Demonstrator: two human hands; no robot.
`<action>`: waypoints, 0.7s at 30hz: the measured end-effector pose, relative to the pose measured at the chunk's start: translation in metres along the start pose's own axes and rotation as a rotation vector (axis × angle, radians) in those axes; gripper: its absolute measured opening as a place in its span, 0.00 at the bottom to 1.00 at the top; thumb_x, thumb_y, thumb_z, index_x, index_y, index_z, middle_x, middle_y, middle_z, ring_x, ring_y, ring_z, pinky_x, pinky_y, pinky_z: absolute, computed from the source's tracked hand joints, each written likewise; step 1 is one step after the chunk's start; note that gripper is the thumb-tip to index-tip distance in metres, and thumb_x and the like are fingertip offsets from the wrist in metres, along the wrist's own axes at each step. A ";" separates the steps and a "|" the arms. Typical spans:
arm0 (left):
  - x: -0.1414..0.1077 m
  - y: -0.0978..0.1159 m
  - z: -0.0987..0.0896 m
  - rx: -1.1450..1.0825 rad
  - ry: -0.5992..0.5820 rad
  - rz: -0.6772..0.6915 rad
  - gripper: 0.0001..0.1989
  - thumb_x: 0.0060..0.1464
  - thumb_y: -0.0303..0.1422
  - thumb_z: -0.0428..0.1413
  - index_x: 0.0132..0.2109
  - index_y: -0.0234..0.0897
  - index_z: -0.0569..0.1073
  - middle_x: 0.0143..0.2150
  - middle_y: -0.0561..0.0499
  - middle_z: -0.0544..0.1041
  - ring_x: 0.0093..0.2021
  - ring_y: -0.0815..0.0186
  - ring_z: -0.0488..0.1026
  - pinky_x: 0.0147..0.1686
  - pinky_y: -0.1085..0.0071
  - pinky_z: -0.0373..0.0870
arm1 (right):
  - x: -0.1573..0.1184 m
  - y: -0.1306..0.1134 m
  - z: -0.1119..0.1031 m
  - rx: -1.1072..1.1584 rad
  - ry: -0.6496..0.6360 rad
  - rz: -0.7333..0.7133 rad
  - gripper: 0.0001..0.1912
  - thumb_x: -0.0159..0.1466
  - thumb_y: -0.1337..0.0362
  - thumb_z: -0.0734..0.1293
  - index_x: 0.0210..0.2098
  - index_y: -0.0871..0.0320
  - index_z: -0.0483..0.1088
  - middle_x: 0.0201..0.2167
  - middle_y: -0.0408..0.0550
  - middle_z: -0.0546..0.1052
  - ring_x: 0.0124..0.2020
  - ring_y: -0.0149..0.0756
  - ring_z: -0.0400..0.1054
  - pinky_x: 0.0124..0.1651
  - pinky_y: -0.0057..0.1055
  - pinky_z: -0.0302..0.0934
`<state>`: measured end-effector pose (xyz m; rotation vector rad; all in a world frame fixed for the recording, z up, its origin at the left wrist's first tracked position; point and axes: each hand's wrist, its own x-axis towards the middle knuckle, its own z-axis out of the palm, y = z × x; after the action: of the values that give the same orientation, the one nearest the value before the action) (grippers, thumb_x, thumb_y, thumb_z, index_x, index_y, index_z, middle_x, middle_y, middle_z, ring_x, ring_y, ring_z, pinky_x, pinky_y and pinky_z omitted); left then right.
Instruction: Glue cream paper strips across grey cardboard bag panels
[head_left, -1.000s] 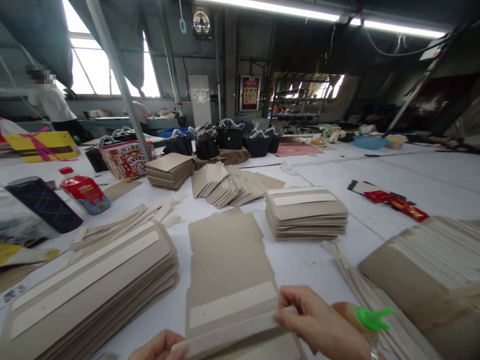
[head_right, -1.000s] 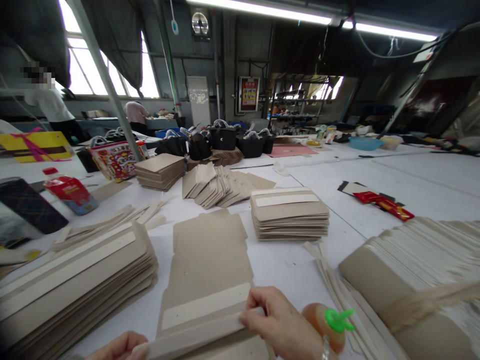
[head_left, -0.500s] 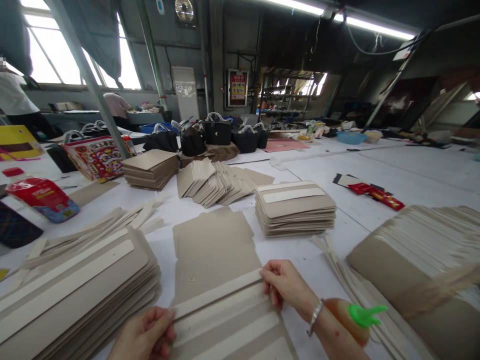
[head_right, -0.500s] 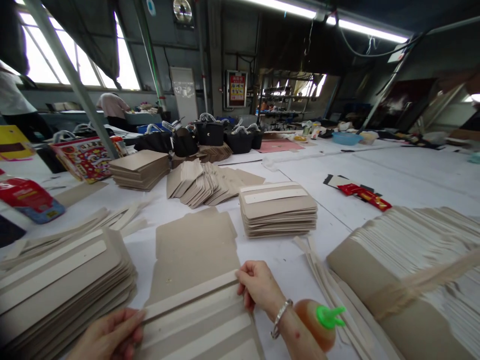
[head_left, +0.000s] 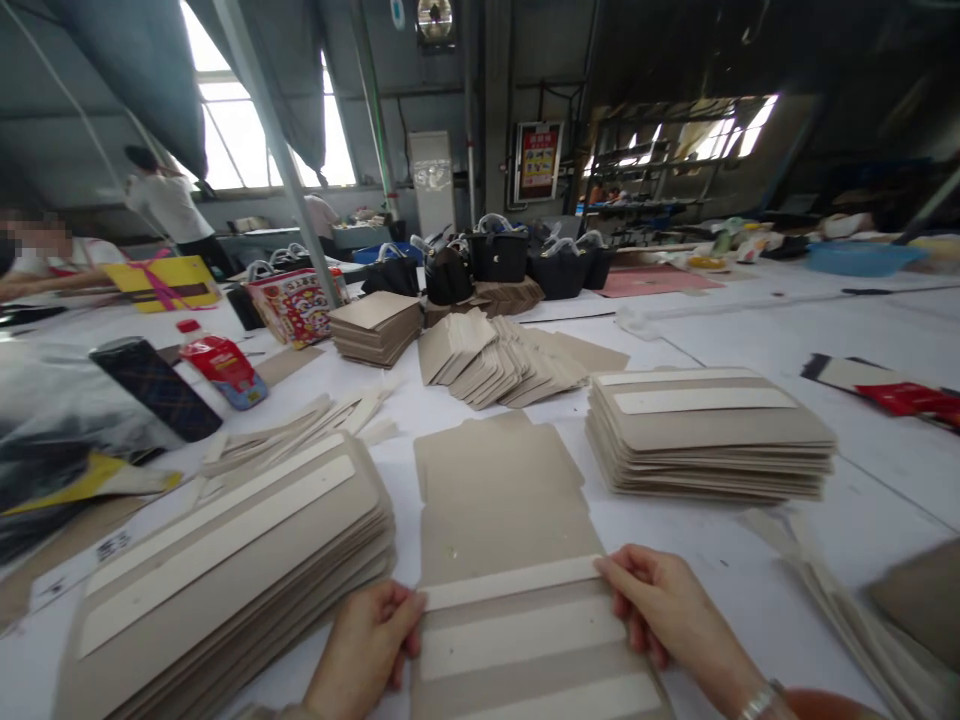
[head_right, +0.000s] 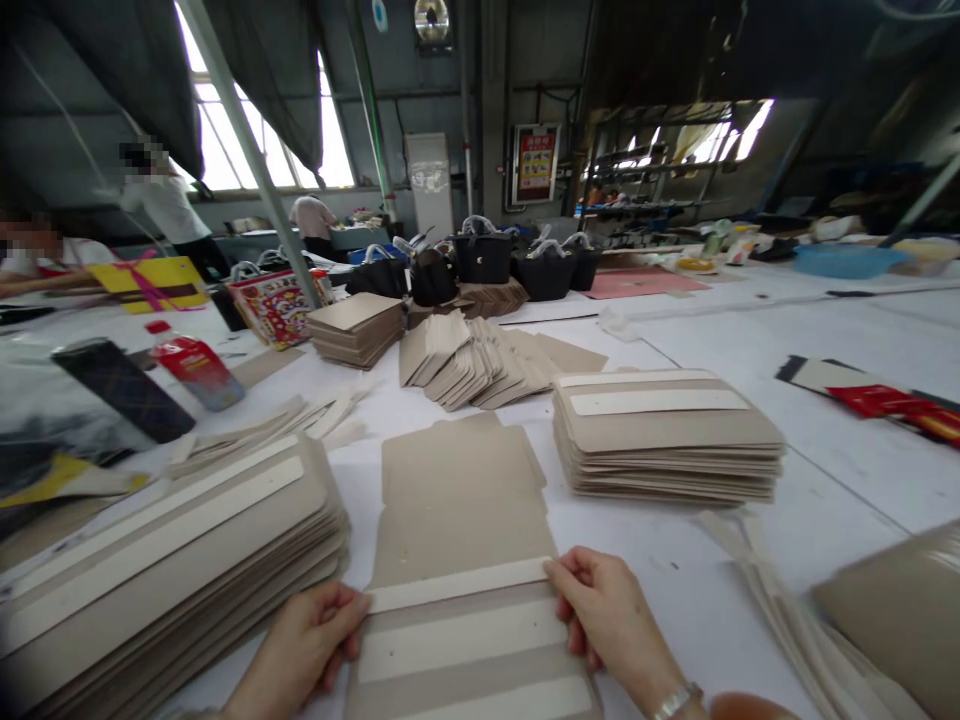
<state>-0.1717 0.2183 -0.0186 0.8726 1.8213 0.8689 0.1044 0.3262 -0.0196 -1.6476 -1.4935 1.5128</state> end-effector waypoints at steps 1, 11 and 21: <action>0.001 0.000 -0.001 0.001 0.007 -0.014 0.23 0.41 0.53 0.50 0.24 0.35 0.65 0.16 0.55 0.69 0.10 0.78 0.54 0.12 0.78 0.44 | 0.001 0.001 0.000 -0.007 0.004 0.010 0.19 0.53 0.49 0.61 0.18 0.57 0.59 0.07 0.35 0.62 0.05 0.20 0.50 0.08 0.17 0.40; 0.006 -0.004 0.001 0.024 0.060 -0.067 0.20 0.41 0.52 0.48 0.25 0.37 0.63 0.16 0.56 0.69 0.09 0.76 0.53 0.08 0.77 0.42 | 0.009 0.011 0.000 -0.090 0.006 0.058 0.20 0.51 0.46 0.61 0.18 0.57 0.60 0.06 0.37 0.63 0.05 0.20 0.48 0.08 0.18 0.39; 0.005 -0.008 0.001 0.083 0.044 -0.067 0.24 0.41 0.57 0.48 0.24 0.38 0.64 0.15 0.58 0.66 0.09 0.77 0.51 0.10 0.77 0.44 | 0.005 0.005 0.003 -0.054 0.055 0.019 0.15 0.53 0.52 0.59 0.20 0.57 0.59 0.12 0.36 0.66 0.07 0.22 0.56 0.07 0.17 0.41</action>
<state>-0.1737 0.2183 -0.0280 0.8450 1.9251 0.7804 0.1029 0.3282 -0.0272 -1.7255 -1.5058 1.4365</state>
